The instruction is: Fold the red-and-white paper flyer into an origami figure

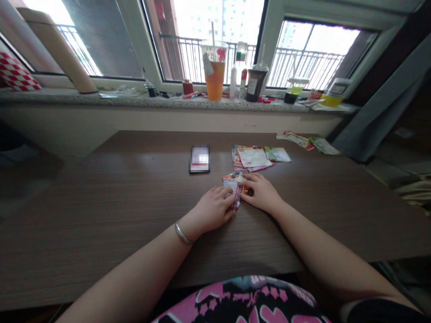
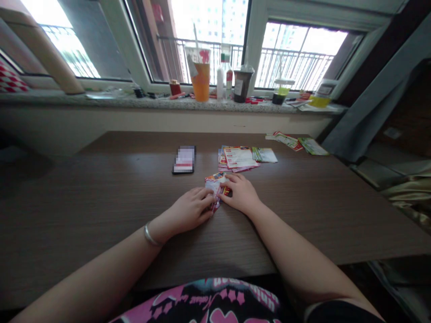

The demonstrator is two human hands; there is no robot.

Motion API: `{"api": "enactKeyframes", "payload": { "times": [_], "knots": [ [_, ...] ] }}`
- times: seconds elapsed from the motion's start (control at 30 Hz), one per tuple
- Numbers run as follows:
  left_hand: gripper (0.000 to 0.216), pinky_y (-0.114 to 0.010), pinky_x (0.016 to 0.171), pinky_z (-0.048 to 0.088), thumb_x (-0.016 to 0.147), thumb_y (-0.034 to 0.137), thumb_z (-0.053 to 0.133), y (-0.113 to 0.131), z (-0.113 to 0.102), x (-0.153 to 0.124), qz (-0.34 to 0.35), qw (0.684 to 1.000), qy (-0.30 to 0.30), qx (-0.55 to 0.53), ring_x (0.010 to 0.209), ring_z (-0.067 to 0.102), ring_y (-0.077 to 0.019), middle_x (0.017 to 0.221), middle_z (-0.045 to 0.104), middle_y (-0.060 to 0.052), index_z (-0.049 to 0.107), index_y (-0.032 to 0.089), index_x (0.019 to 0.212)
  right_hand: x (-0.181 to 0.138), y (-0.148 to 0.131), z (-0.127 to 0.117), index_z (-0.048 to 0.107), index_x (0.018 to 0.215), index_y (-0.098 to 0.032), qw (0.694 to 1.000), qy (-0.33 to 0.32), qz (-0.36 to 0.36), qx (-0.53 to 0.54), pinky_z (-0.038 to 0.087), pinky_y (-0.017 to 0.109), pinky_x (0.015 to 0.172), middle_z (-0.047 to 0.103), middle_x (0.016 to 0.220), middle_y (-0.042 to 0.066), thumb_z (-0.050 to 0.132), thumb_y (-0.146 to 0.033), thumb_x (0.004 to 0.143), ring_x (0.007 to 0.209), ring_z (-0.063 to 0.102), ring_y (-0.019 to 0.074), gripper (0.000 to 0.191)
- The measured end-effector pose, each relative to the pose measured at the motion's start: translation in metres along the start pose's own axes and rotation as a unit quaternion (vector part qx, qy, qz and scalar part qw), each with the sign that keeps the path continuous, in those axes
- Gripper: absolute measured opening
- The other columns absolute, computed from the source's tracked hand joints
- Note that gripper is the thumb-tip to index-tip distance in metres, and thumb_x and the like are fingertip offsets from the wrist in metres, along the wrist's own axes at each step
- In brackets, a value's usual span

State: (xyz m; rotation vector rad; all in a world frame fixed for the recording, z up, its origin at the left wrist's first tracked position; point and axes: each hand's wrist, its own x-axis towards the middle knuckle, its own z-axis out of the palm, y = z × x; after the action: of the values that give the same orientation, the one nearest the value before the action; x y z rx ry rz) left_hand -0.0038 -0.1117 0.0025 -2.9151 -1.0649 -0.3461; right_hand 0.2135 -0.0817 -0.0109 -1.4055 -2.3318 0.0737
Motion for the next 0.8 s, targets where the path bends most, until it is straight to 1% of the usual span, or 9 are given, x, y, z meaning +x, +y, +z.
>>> {"api": "enactKeyframes", "payload": {
  "times": [0.07,0.13,0.27,0.37,0.57,0.7,0.8],
  "knots": [
    [0.045,-0.043,0.106,0.036,0.092,0.042,0.05,-0.002,0.005,-0.002,0.005,1.0,0.009,-0.011,0.122,0.047,-0.0269,0.135,0.051,-0.011,0.049,0.018,0.131,-0.001,0.001,0.0,0.071,0.11,-0.028,1.0,-0.007,0.003,-0.007,0.042,0.048,0.102,0.058,0.132,0.008,0.063,-0.049,0.081,0.122,0.048,0.0287,0.037],
    [0.05,-0.043,0.108,0.033,0.091,0.044,0.05,-0.005,0.01,-0.004,0.004,1.0,0.009,-0.017,0.125,0.043,-0.0273,0.139,0.048,-0.009,0.046,0.019,0.135,-0.001,0.002,0.0,0.07,0.113,-0.028,1.0,-0.012,0.005,-0.013,0.042,0.048,0.101,0.058,0.131,0.008,0.062,-0.05,0.082,0.121,0.049,0.0285,0.039],
    [0.055,-0.043,0.109,0.03,0.091,0.049,0.049,-0.009,0.014,-0.004,-0.011,1.0,-0.004,-0.014,0.127,0.041,-0.0277,0.142,0.047,-0.006,0.044,0.022,0.138,0.0,0.005,0.003,0.067,0.118,-0.026,1.0,-0.012,0.002,-0.018,0.043,0.046,0.101,0.061,0.126,0.009,0.062,-0.051,0.082,0.119,0.051,0.0277,0.044],
    [0.055,-0.043,0.11,0.028,0.092,0.05,0.045,-0.01,0.015,-0.003,-0.023,1.0,-0.014,-0.01,0.128,0.04,-0.0273,0.144,0.046,-0.004,0.041,0.024,0.141,0.002,0.006,0.006,0.066,0.118,-0.024,1.0,-0.004,0.003,-0.017,0.042,0.046,0.101,0.061,0.125,0.01,0.061,-0.05,0.083,0.118,0.051,0.0273,0.044],
    [0.055,-0.047,0.107,0.029,0.093,0.05,0.042,-0.008,0.015,-0.002,-0.052,0.998,-0.019,0.003,0.128,0.04,-0.029,0.146,0.044,-0.005,0.041,0.025,0.142,0.003,0.003,0.007,0.064,0.119,-0.022,1.0,0.006,0.002,-0.001,0.038,0.046,0.105,0.059,0.127,0.011,0.061,-0.044,0.082,0.12,0.049,0.0269,0.043],
    [0.053,-0.048,0.107,0.028,0.093,0.049,0.042,-0.006,0.015,-0.002,-0.058,0.998,-0.008,0.0,0.127,0.04,-0.0291,0.145,0.047,-0.003,0.042,0.026,0.141,-0.001,-0.002,0.008,0.056,0.127,-0.021,0.999,-0.018,0.011,0.027,0.034,0.049,0.108,0.048,0.138,0.013,0.067,-0.045,0.074,0.128,0.041,0.0291,0.059],
    [0.055,-0.048,0.107,0.028,0.092,0.05,0.043,-0.006,0.016,-0.002,-0.059,0.998,-0.006,-0.003,0.127,0.04,-0.0291,0.145,0.047,-0.003,0.041,0.026,0.141,-0.006,-0.005,0.012,0.048,0.132,-0.018,0.998,-0.028,0.016,0.047,0.029,0.05,0.111,0.039,0.145,0.016,0.07,-0.048,0.069,0.135,0.033,0.031,0.073]
  ]
}}
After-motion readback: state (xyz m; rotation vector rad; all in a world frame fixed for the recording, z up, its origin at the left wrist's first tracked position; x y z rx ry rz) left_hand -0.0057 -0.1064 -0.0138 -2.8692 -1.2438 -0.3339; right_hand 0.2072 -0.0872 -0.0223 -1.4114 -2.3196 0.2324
